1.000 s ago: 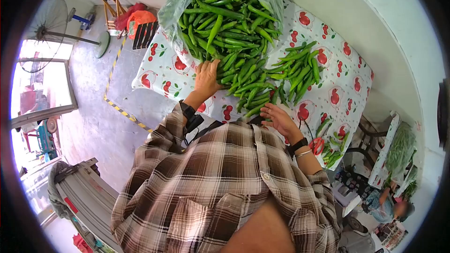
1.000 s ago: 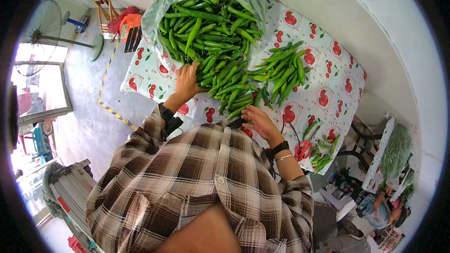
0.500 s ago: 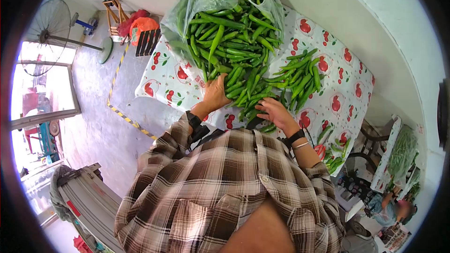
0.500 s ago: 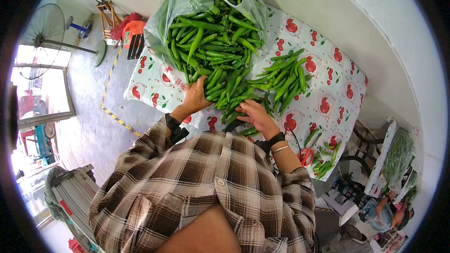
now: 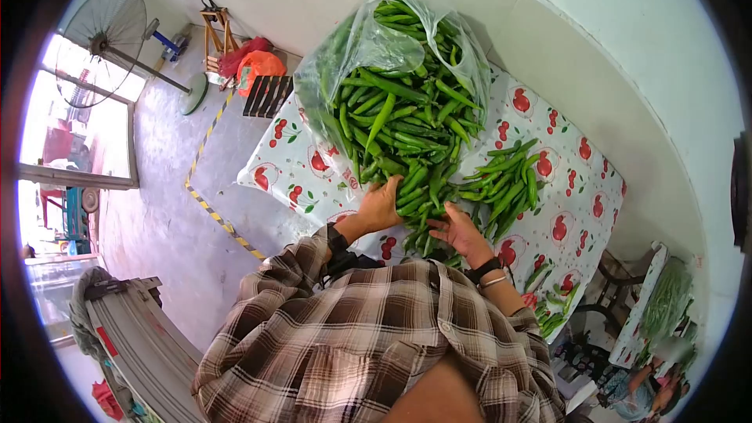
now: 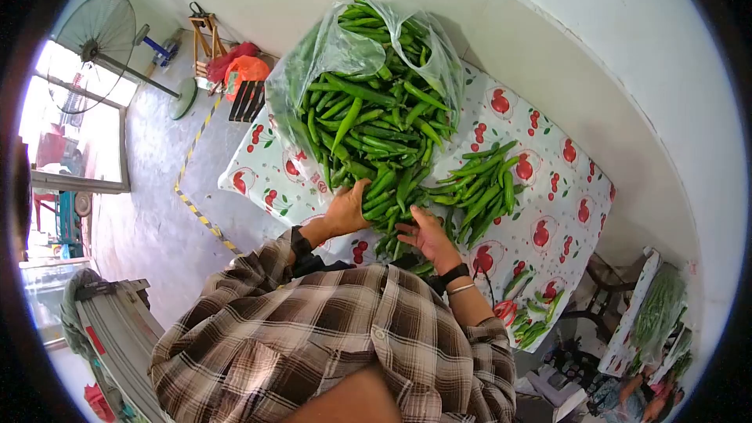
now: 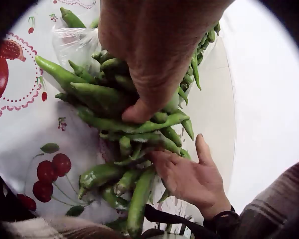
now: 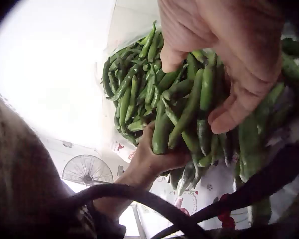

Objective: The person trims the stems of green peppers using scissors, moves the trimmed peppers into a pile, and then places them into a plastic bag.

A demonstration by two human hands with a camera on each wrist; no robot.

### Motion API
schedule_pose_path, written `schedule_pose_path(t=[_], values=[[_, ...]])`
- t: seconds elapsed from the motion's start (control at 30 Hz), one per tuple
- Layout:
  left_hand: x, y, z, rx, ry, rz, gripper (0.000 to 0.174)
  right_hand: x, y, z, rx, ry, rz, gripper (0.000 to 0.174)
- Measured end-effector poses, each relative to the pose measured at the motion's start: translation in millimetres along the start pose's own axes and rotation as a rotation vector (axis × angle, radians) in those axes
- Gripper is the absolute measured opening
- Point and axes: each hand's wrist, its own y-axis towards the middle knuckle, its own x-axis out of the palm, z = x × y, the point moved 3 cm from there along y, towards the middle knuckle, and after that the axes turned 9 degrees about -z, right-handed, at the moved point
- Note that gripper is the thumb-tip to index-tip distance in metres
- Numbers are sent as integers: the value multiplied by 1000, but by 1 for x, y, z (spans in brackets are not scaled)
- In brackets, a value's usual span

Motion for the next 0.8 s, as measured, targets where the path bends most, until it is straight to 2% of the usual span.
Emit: schedule_pose_path(t=[0.03,0.1,0.17,0.33,0.6,0.8], values=[[0,0,1,-3,-1,8,80,1,0,0,2,-7,-5,30],[4,2,3,-81,-163,-107,80,1,0,-1,-13,-1,-38,40],[5,6,5,-84,-163,-100,80,-2,3,-1,1,-21,-68,39],[0,10,13,-167,-220,-228,81,1,2,-2,11,-5,-91,33],[0,11,29,-99,-244,-184,83,-4,3,-2,0,60,-145,36],[-8,3,49,-74,-245,-115,84,11,-5,-11,-58,-16,-210,39]])
